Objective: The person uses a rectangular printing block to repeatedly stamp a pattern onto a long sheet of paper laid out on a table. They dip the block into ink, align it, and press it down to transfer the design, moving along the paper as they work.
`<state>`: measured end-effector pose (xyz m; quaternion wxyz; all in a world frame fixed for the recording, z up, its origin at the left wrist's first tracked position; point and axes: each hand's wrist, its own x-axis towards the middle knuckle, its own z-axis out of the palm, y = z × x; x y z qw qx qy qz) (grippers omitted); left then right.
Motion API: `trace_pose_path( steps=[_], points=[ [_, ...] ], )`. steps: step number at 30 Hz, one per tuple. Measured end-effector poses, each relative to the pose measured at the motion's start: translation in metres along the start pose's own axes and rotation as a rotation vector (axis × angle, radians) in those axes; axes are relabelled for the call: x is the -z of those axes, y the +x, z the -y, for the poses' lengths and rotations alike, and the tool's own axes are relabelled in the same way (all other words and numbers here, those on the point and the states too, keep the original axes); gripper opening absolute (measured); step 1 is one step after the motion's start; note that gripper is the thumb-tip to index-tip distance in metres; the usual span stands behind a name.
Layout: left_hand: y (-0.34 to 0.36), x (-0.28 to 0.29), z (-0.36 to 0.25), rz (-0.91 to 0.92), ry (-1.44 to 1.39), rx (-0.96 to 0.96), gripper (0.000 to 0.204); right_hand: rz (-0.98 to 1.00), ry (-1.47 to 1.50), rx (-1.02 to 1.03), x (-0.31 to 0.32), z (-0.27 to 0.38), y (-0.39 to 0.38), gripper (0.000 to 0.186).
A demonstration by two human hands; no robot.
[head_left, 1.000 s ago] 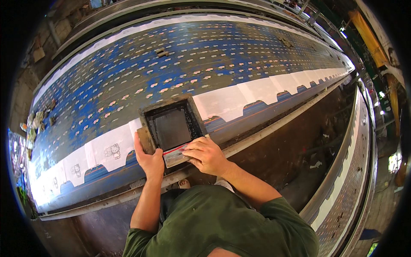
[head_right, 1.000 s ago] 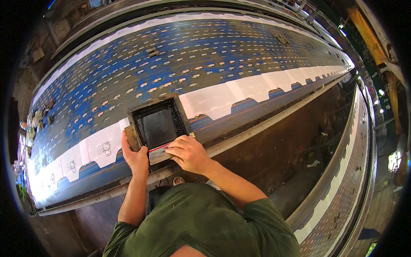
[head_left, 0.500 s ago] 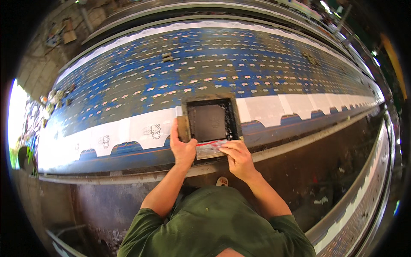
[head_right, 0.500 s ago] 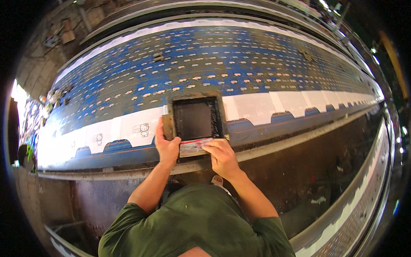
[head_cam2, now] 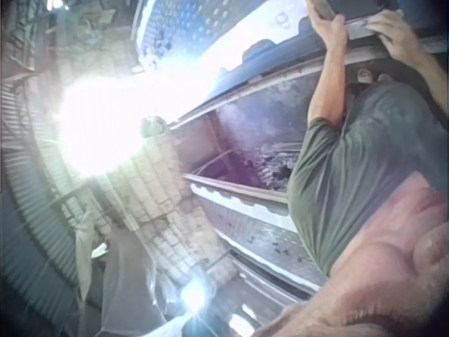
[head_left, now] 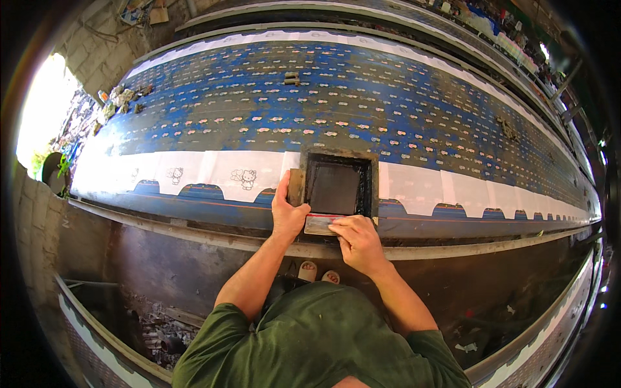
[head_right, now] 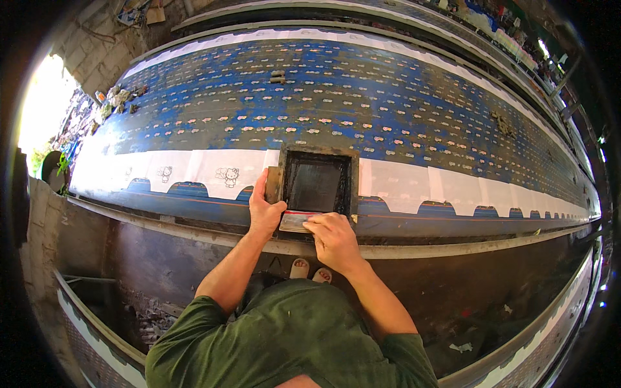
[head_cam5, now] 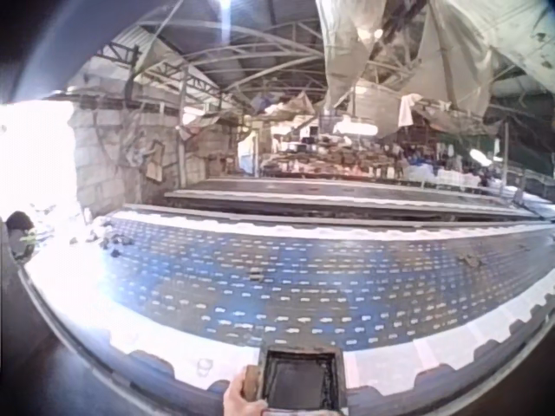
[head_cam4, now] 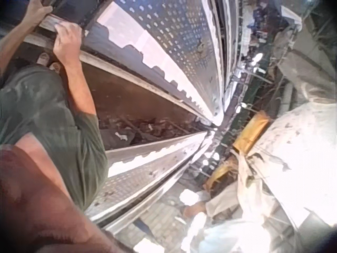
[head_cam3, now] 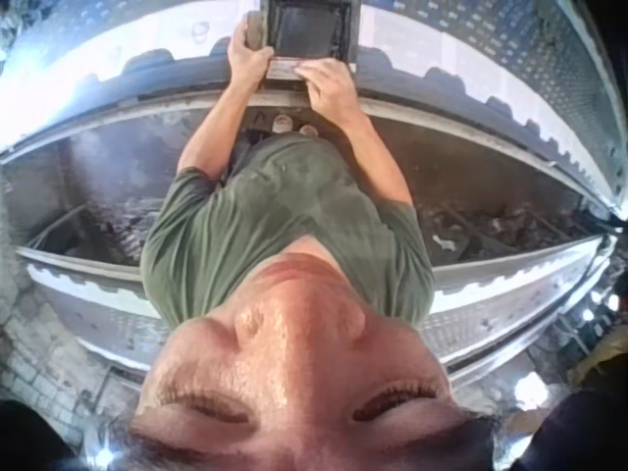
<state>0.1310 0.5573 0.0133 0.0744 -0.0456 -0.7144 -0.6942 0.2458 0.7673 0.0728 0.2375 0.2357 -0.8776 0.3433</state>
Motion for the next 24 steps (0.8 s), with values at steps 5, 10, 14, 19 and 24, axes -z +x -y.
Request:
trace_pose_path(
  steps=[5, 10, 14, 19, 24],
  points=[
    [0.002, 0.0, -0.007, 0.043, -0.05, 0.062, 0.1, 0.211, -0.158, 0.056, 0.011, 0.0, 0.019, 0.041],
    [0.002, 0.003, -0.008, 0.035, -0.077, 0.051, 0.1, 0.371, -0.152, 0.017, 0.013, -0.014, 0.03, 0.036],
    [0.0, 0.007, -0.007, 0.051, -0.043, 0.038, 0.094, 0.491, -0.055, -0.085, 0.029, -0.035, 0.057, 0.038],
    [0.002, 0.013, 0.012, 0.051, -0.234, 0.099, 0.078, 0.501, -0.053, -0.173, 0.022, -0.08, 0.105, 0.036],
    [0.005, 0.016, 0.009, 0.088, -0.281, 0.145, 0.074, 0.272, -0.142, -0.203, 0.002, -0.103, 0.128, 0.041]
  ],
)
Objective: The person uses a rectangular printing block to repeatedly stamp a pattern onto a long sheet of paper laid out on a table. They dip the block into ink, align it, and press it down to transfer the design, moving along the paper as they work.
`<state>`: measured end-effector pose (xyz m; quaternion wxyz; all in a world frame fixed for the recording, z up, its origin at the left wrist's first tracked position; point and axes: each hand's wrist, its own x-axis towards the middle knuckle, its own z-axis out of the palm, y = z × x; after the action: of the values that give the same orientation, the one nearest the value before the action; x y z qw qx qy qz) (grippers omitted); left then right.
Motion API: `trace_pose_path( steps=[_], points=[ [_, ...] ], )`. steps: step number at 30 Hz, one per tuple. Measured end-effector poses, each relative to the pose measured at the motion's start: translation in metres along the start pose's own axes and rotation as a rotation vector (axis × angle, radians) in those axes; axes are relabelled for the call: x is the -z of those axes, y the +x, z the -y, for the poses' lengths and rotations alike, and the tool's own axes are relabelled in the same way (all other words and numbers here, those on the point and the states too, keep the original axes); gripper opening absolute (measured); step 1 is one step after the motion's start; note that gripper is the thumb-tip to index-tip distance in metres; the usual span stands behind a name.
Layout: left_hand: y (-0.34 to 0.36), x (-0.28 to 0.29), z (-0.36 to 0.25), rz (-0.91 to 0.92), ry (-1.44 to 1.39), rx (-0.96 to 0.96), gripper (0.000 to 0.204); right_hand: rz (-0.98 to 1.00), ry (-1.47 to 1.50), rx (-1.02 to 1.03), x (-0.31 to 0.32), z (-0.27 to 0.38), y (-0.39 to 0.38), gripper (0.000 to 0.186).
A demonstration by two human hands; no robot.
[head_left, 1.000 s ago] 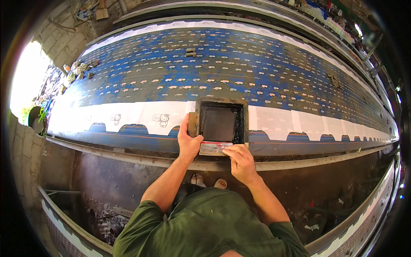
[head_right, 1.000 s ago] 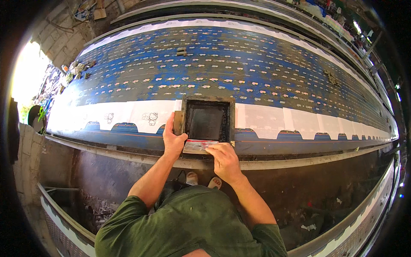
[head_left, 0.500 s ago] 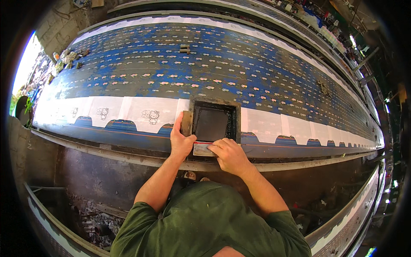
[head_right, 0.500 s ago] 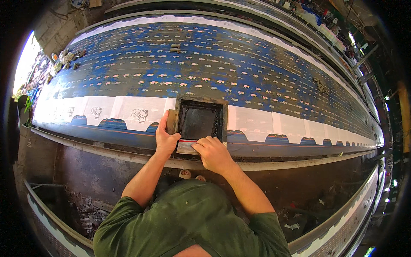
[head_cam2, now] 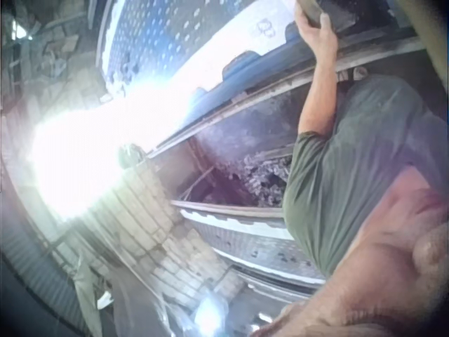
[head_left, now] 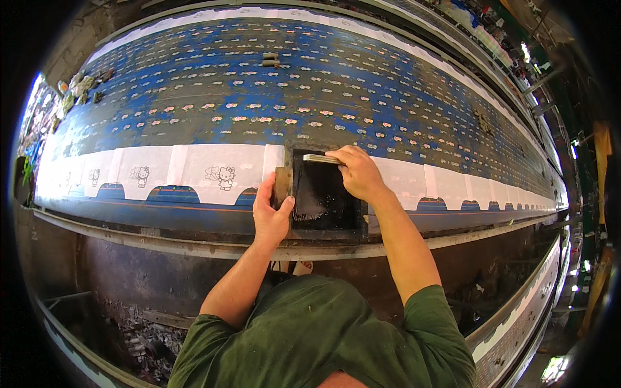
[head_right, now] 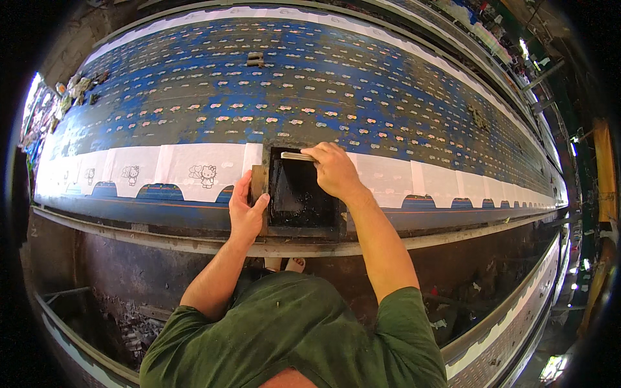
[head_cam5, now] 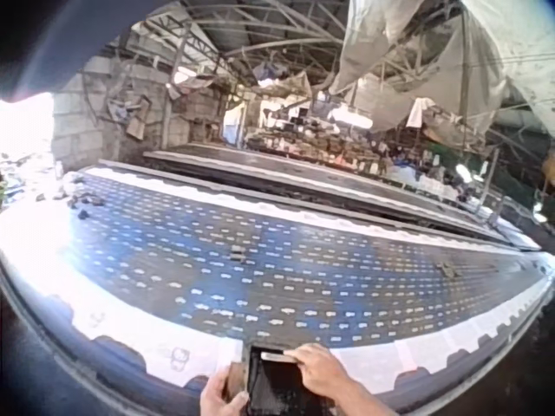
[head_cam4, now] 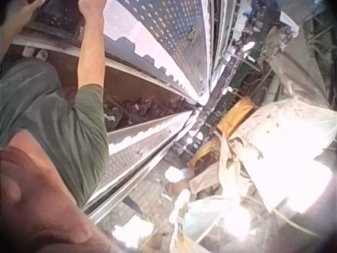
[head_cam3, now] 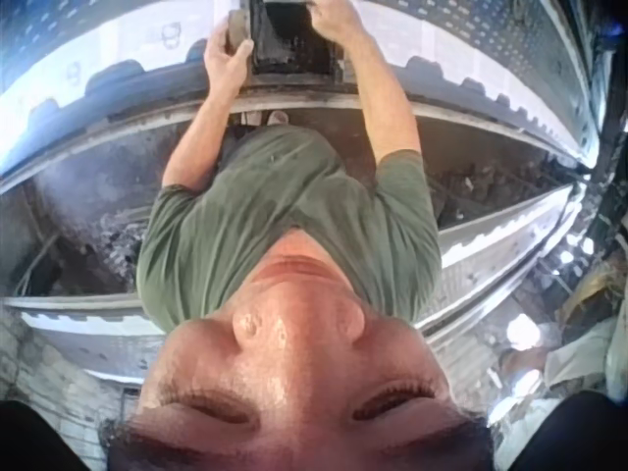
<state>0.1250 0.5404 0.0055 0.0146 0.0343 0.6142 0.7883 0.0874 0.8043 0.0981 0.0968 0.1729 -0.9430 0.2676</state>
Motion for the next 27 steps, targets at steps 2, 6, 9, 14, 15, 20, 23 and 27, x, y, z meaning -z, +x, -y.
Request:
trace_pose_path(
  steps=[2, 6, 9, 14, 15, 20, 23, 27],
  points=[
    [0.0, 0.001, 0.006, 0.001, 0.029, -0.016, 0.074, -0.011, -0.057, 0.006, -0.004, 0.001, -0.004, 0.043],
    [-0.002, -0.003, 0.005, -0.025, 0.016, -0.045, 0.075, -0.065, -0.155, 0.075, -0.021, 0.034, -0.056, 0.045],
    [-0.002, -0.008, -0.001, -0.043, 0.025, -0.027, 0.077, -0.06, -0.205, 0.106, -0.025, 0.063, -0.094, 0.045],
    [-0.003, -0.014, -0.005, -0.057, 0.292, -0.111, 0.088, -0.043, -0.164, 0.102, -0.021, 0.086, -0.125, 0.042],
    [-0.004, -0.016, -0.007, -0.061, 0.342, -0.136, 0.09, -0.059, -0.121, 0.113, -0.02, 0.085, -0.128, 0.042],
    [-0.006, -0.035, -0.011, -0.082, 0.303, -0.19, 0.096, -0.265, 0.042, 0.095, -0.011, 0.061, -0.148, 0.046],
    [-0.018, -0.073, -0.004, -0.088, 0.301, -0.291, 0.096, -0.367, 0.125, 0.025, 0.001, 0.039, -0.176, 0.045],
    [-0.023, -0.145, 0.029, -0.082, 0.29, -0.342, 0.096, -0.436, 0.145, -0.026, 0.03, -0.007, -0.219, 0.04]
  ],
)
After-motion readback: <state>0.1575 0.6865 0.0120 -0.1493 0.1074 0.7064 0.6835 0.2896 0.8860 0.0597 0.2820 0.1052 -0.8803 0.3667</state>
